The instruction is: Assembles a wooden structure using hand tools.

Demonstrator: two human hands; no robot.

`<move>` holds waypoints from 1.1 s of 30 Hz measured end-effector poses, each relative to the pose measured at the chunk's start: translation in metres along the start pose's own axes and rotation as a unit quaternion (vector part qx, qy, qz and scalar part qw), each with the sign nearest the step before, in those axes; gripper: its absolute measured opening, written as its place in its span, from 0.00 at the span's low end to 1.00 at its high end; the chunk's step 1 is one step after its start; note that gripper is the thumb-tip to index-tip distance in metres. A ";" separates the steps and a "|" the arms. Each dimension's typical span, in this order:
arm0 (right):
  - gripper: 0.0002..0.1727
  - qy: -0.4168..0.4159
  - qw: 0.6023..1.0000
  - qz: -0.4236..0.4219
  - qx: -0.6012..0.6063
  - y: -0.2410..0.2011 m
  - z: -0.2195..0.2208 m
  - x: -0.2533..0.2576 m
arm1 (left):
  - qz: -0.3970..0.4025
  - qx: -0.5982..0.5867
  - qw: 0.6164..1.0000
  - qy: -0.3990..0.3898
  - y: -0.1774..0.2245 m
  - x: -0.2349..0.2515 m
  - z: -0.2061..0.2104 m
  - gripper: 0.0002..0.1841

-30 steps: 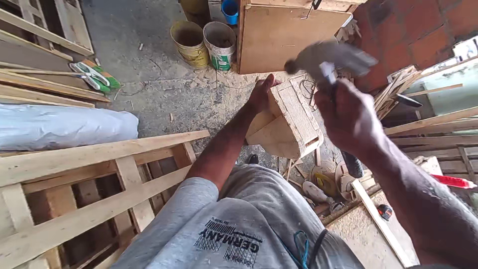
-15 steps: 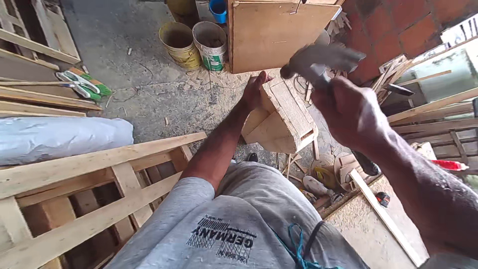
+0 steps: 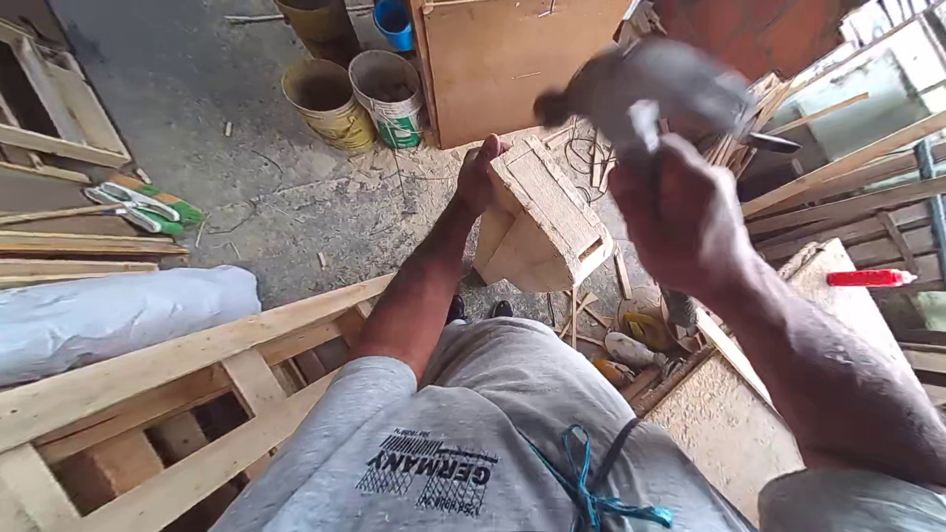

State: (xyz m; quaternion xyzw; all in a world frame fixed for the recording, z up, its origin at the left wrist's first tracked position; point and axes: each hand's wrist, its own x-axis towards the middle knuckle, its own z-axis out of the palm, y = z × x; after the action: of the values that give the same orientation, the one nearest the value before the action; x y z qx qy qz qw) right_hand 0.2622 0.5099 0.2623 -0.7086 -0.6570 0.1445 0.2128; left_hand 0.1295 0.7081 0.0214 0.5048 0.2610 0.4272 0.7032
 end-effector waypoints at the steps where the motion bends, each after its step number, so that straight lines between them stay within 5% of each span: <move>1: 0.15 -0.076 0.996 0.030 -0.018 0.008 0.014 -0.001 | -0.003 -0.002 1.000 -0.003 0.000 -0.001 0.000 0.29; 4: 0.19 -0.165 0.981 0.038 -0.097 0.012 0.011 0.004 | 0.008 -0.011 1.000 -0.015 -0.001 0.003 0.001 0.28; 9: 0.12 0.019 0.998 -0.042 -0.030 -0.004 -0.007 -0.008 | 0.008 -0.023 1.000 -0.005 0.010 -0.006 0.005 0.26; 12: 0.17 -0.143 0.986 0.066 -0.058 0.012 0.020 -0.006 | 0.007 -0.017 1.000 -0.021 0.004 -0.004 0.002 0.28; 14: 0.19 -0.168 0.978 0.077 -0.095 0.009 0.007 -0.004 | 0.014 -0.022 0.999 -0.029 0.000 0.002 0.000 0.28; 19: 0.13 0.023 0.999 0.002 -0.033 0.003 -0.009 -0.027 | 0.015 -0.036 0.999 -0.022 -0.002 0.002 -0.001 0.26; 22: 0.18 -0.136 0.986 0.080 -0.048 0.020 0.023 -0.034 | 0.005 -0.011 1.000 -0.023 -0.006 0.002 -0.006 0.27; 24: 0.21 -0.154 0.980 0.097 -0.077 0.019 0.017 -0.040 | 0.006 -0.007 1.000 -0.030 -0.006 0.003 -0.007 0.26; 29: 0.15 0.101 0.991 0.092 0.004 0.008 -0.030 -0.082 | -0.033 0.028 0.995 -0.086 0.009 -0.012 -0.017 0.36; 33: 0.16 0.190 0.973 0.123 0.046 0.013 -0.024 -0.118 | 0.057 0.074 0.971 -0.221 0.042 -0.008 -0.021 0.45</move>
State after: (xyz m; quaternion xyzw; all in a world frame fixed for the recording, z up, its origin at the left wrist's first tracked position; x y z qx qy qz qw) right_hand 0.2734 0.3899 0.2676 -0.7879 -0.5051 0.0618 0.3468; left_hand 0.0945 0.7165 0.0529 0.6516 0.1012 0.3241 0.6783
